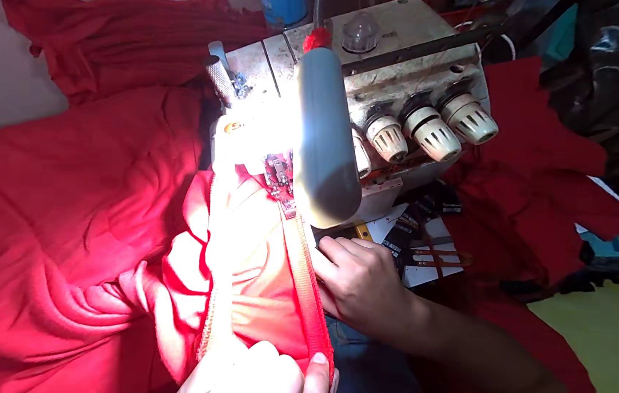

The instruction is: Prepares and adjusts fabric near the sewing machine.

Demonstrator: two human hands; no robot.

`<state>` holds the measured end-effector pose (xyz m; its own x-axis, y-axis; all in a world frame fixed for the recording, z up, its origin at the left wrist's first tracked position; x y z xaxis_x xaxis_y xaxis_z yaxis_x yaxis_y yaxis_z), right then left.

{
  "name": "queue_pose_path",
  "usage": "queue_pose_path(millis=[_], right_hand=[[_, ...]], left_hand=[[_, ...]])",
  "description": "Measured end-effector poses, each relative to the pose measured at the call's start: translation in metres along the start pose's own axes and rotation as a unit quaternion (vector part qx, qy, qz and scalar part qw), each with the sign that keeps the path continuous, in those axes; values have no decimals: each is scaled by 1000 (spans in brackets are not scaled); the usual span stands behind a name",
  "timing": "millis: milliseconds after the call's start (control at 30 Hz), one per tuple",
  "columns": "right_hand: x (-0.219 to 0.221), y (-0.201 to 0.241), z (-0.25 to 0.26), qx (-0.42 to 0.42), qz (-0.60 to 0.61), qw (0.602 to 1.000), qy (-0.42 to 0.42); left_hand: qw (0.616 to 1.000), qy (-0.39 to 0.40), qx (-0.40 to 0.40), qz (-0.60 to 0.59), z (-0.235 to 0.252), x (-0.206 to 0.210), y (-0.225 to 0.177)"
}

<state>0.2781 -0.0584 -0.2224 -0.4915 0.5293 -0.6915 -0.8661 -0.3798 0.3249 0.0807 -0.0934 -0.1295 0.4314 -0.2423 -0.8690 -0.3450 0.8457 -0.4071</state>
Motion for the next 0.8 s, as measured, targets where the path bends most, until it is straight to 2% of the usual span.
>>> queue_pose_path(millis=[67,267,533,700,800], right_hand=[[0,-2,1,-3,6,1000,2],[-1,-5,1,-8,17,1000,6],[-3,-9,1,-11,23,1000,12],[-9,-16,-15,-4,145,987,-75],[-9,-16,-16,8,160,984,-79]], left_hand=[[999,23,26,3,-4,1,7],[997,-56,15,41,6,7,-3],[998,-33,35,29,10,6,-1],[991,-54,56,105,14,25,-6],[983,-56,65,162,13,44,-6]])
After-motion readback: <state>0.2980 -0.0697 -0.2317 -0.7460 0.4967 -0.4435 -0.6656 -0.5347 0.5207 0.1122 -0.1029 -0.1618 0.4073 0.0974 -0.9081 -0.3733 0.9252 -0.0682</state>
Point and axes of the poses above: each hand's wrist, its own z-axis towards the middle knuckle, its own x-axis out of the palm, y = z × x, the point moved 1 cm from there along z, towards the middle knuckle, and after that the axes turned 7 degrees about x, right-handed, at the moved point
